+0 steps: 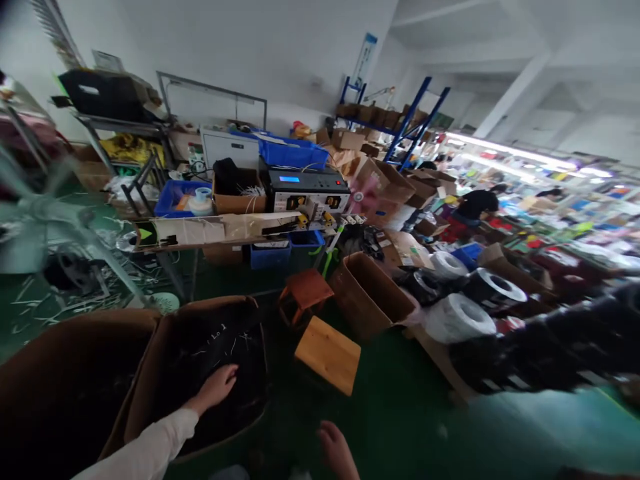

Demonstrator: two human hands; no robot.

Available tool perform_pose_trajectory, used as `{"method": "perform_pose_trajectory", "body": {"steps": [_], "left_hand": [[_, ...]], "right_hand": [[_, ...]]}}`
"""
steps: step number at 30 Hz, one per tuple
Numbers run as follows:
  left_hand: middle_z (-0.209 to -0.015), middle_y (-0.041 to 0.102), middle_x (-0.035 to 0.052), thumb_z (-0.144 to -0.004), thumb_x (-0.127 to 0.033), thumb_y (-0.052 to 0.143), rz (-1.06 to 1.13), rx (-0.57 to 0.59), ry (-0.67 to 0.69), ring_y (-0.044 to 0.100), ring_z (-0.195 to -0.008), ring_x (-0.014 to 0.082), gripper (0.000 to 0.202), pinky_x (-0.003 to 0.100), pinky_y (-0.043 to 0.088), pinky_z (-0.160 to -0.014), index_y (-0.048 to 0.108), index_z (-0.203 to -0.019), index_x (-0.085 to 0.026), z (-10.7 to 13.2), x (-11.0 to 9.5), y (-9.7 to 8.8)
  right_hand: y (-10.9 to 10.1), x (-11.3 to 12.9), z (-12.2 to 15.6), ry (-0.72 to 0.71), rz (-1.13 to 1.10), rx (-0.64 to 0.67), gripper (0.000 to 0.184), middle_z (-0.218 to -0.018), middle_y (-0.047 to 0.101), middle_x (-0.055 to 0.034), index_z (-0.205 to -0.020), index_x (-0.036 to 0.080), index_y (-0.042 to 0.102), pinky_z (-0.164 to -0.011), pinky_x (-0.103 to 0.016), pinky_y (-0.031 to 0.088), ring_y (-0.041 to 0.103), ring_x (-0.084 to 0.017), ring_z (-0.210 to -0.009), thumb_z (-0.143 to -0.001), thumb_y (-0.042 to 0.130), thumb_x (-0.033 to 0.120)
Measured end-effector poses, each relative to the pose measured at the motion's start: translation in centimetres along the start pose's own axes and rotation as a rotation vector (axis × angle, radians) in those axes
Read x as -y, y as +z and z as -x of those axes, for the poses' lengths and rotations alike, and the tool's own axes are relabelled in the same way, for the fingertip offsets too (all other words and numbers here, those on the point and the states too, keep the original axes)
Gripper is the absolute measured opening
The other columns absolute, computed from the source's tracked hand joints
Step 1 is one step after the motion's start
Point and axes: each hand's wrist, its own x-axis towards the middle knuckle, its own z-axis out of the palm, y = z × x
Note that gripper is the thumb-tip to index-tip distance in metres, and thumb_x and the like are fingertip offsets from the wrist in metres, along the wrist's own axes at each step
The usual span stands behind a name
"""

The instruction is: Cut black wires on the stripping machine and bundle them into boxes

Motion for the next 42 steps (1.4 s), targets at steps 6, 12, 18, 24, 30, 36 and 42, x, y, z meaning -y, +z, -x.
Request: {"method": "perform_pose_trajectory", "body": {"steps": [6, 12, 18, 24, 30, 36, 42], "left_hand": [[-0.117, 0.060, 0.0082, -0.087, -0.021, 0.043, -0.052, -0.303, 0.168, 0.055, -0.109, 0.0159, 0.035, 0.031, 0.041, -0.099, 0.052, -0.120, -0.017, -8.2, -10.8, -3.2], [-0.129, 0.051, 0.0124, -0.078, -0.011, 0.049, -0.237, -0.477, 0.168, 0.042, -0.124, 0.0254, 0.049, 0.044, 0.033, -0.105, 0.049, -0.127, -0.016, -14.0, -15.8, -8.3], [-0.137, 0.045, 0.0152, -0.080, -0.012, 0.044, -0.618, -0.612, 0.285, 0.030, -0.134, 0.0258, 0.055, 0.043, 0.026, -0.110, 0.040, -0.135, -0.008, -24.9, -19.2, -16.7], [-0.143, 0.039, 0.0151, -0.082, -0.014, 0.042, -0.741, -0.529, 0.500, 0.021, -0.139, 0.0246, 0.058, 0.041, 0.020, -0.114, 0.035, -0.138, -0.004, -33.2, -22.9, -19.8], [-0.145, 0.035, 0.0147, -0.086, -0.020, 0.039, -0.779, -0.439, 0.585, 0.013, -0.141, 0.0249, 0.054, 0.042, 0.017, -0.115, 0.035, -0.138, -0.004, -35.3, -22.7, -19.7], [-0.151, 0.018, 0.0190, -0.084, -0.022, 0.045, -0.808, -0.467, 0.507, 0.003, -0.141, 0.0277, 0.066, 0.045, 0.015, -0.116, 0.022, -0.142, -0.001, -37.7, -24.0, -19.8], [-0.150, 0.017, 0.0211, -0.084, -0.012, 0.035, -0.768, -0.505, 0.420, 0.003, -0.141, 0.0273, 0.061, 0.049, 0.017, -0.114, 0.022, -0.142, 0.001, -39.9, -24.7, -19.4]], "right_hand": [[-2.5, 12.2, -11.1, -0.041, -0.096, 0.301, 0.039, -0.084, 0.065, -0.0051, -0.089, 0.019, 0.059, -0.052, -0.026, 0.041, 0.059, -0.013, -0.059, -0.056, 0.068, 0.038], [-0.4, 23.9, -16.9, -0.209, -0.144, 0.671, 0.041, -0.094, 0.067, -0.0077, -0.099, 0.018, 0.060, -0.064, -0.029, 0.046, 0.063, -0.016, -0.071, -0.066, 0.069, 0.042], [11.5, 32.1, -22.0, -0.035, -0.437, 0.857, 0.033, -0.086, 0.069, -0.0063, -0.096, 0.017, 0.058, -0.058, -0.025, 0.046, 0.064, -0.015, -0.068, -0.076, 0.063, 0.043], [21.6, 41.0, -27.0, 0.019, -1.030, 0.878, 0.044, -0.091, 0.068, -0.0055, -0.093, 0.020, 0.058, -0.076, -0.033, 0.051, 0.065, -0.017, -0.086, -0.087, 0.034, 0.057], [22.2, 46.7, -31.7, -0.152, -1.333, 0.640, 0.034, -0.095, 0.069, -0.0030, -0.090, 0.022, 0.061, -0.097, -0.030, 0.042, 0.060, -0.013, -0.103, -0.087, 0.037, 0.046], [18.4, 49.3, -33.4, -0.234, -1.189, 0.660, 0.029, -0.108, 0.067, -0.0035, -0.096, 0.023, 0.062, -0.098, -0.031, 0.041, 0.058, -0.014, -0.109, -0.085, 0.042, 0.042], [16.2, 51.0, -33.7, -0.260, -0.998, 0.746, 0.028, -0.116, 0.063, -0.0024, -0.103, 0.024, 0.060, -0.095, -0.029, 0.043, 0.055, -0.013, -0.113, -0.084, 0.044, 0.036]]}}
